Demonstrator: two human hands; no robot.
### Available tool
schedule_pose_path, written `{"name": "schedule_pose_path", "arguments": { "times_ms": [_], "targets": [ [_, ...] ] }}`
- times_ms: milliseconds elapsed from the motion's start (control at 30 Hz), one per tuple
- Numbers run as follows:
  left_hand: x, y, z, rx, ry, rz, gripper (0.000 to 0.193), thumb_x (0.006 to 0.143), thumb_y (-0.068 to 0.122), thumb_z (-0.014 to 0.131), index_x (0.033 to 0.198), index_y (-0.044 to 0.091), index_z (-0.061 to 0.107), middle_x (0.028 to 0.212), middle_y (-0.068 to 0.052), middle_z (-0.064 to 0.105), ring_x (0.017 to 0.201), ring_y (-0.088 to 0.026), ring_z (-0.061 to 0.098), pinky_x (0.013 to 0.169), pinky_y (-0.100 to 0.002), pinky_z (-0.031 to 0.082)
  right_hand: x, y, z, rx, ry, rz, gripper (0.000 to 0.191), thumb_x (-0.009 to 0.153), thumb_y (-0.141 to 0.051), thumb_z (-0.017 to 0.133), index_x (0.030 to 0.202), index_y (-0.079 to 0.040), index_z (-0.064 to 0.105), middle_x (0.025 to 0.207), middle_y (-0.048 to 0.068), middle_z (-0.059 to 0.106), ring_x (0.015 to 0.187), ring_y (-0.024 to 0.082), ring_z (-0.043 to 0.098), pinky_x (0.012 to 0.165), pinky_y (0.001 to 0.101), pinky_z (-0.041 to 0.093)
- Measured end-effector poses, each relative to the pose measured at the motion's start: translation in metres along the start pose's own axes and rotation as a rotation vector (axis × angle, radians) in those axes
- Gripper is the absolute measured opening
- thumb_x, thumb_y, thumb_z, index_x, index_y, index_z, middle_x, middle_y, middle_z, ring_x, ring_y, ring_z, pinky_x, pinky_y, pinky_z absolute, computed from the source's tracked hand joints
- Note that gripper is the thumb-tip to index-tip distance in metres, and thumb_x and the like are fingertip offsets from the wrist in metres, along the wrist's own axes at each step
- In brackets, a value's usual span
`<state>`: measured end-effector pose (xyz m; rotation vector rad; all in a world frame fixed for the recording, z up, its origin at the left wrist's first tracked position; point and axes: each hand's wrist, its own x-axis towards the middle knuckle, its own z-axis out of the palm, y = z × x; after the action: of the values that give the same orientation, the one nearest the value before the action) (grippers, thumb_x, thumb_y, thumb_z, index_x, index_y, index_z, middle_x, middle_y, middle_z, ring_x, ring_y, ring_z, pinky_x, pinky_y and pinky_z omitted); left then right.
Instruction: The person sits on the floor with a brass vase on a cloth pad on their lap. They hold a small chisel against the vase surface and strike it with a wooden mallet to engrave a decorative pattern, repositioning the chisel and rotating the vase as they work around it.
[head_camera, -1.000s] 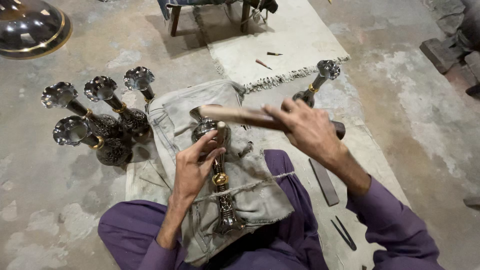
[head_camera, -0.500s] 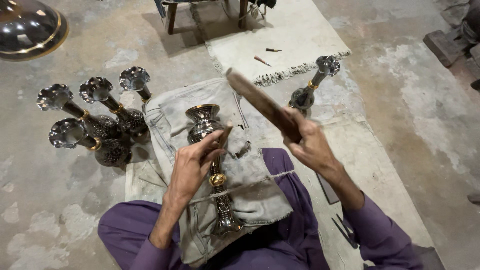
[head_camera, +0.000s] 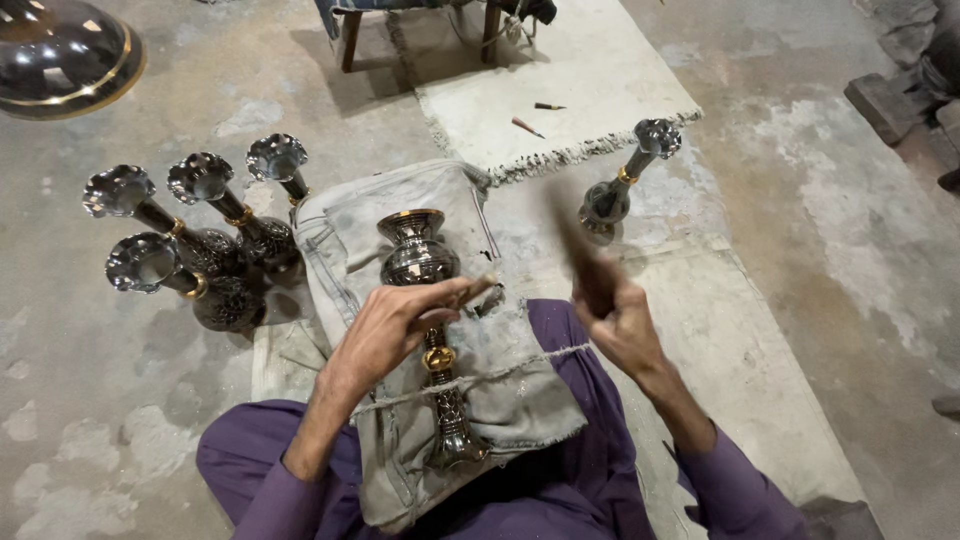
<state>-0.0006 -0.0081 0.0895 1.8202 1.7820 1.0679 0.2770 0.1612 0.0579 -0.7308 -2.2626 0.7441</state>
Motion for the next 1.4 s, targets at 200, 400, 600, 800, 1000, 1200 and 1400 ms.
{"name": "schedule_pose_path", "arguments": {
  "times_ms": [200, 400, 600, 800, 1000, 1200, 1400],
  "targets": [
    [0.004, -0.009, 0.001, 0.071, -0.092, 0.087, 0.046, 0.087, 0.019, 0.074, 0.132, 0.020, 0.068, 0.100, -0.006, 0.080, 0.073, -0.019, 0.076, 0.064, -0.039, 0.059, -0.015, 0.010, 0.007, -0.175, -0.074, 0.327, 0.033, 0.093, -0.011, 0.065, 0.125, -0.014, 0.062, 0.084, 0.011, 0.071, 0.061, 0.022, 0.067, 0.053, 0.0358, 0.062],
    [-0.008, -0.013, 0.007, -0.042, 0.030, -0.040, 0.048, 0.087, 0.015, 0.072, 0.135, 0.020, 0.066, 0.102, -0.002, 0.081, 0.080, -0.016, 0.079, 0.073, -0.035, 0.065, -0.001, 0.000, -0.007, -0.195, 0.008, -0.008, 0.038, 0.088, -0.005, 0.065, 0.125, -0.011, 0.062, 0.101, 0.011, 0.074, 0.081, 0.022, 0.073, 0.065, 0.0368, 0.063],
    [-0.020, -0.014, 0.020, -0.218, 0.288, -0.072, 0.050, 0.090, 0.005, 0.070, 0.139, 0.014, 0.060, 0.108, -0.011, 0.079, 0.096, -0.021, 0.080, 0.084, -0.035, 0.066, 0.045, -0.024, -0.028, -0.321, -0.102, -0.001, 0.037, 0.095, -0.009, 0.065, 0.131, -0.017, 0.059, 0.094, 0.007, 0.075, 0.068, 0.017, 0.072, 0.058, 0.0358, 0.061],
    [-0.028, -0.022, 0.041, -0.305, 0.465, -0.160, 0.048, 0.094, 0.006, 0.065, 0.141, 0.015, 0.060, 0.110, -0.012, 0.080, 0.096, -0.023, 0.081, 0.088, -0.039, 0.067, 0.090, -0.062, -0.041, -0.652, -0.375, -0.118, 0.042, 0.098, -0.014, 0.061, 0.137, -0.028, 0.058, 0.099, 0.000, 0.075, 0.064, 0.014, 0.066, 0.051, 0.0343, 0.056],
    [-0.035, -0.029, 0.060, -0.384, 0.593, -0.363, 0.046, 0.093, 0.017, 0.073, 0.137, 0.016, 0.059, 0.102, -0.012, 0.082, 0.087, -0.025, 0.082, 0.076, -0.039, 0.071, 0.122, -0.112, -0.033, -0.461, -0.399, -0.194, 0.063, 0.086, -0.004, 0.057, 0.144, -0.028, 0.054, 0.107, 0.003, 0.073, 0.073, 0.014, 0.068, 0.059, 0.0308, 0.057],
    [-0.044, -0.022, 0.066, -0.466, 0.758, -0.351, 0.048, 0.092, 0.019, 0.073, 0.135, 0.011, 0.053, 0.103, -0.015, 0.079, 0.093, -0.022, 0.080, 0.076, -0.034, 0.070, 0.143, -0.151, -0.020, -0.695, -0.506, -0.165, 0.057, 0.095, -0.003, 0.053, 0.147, -0.027, 0.051, 0.104, 0.005, 0.072, 0.069, 0.019, 0.067, 0.055, 0.0371, 0.057],
    [-0.033, -0.024, 0.052, -0.364, 0.618, -0.317, 0.048, 0.089, 0.020, 0.077, 0.133, 0.011, 0.060, 0.098, -0.008, 0.081, 0.082, -0.019, 0.082, 0.068, -0.033, 0.069, 0.134, -0.148, -0.020, -0.741, -0.471, -0.222, 0.060, 0.087, 0.001, 0.060, 0.141, -0.026, 0.058, 0.104, 0.001, 0.072, 0.080, 0.020, 0.071, 0.067, 0.0388, 0.060]
  ]
}}
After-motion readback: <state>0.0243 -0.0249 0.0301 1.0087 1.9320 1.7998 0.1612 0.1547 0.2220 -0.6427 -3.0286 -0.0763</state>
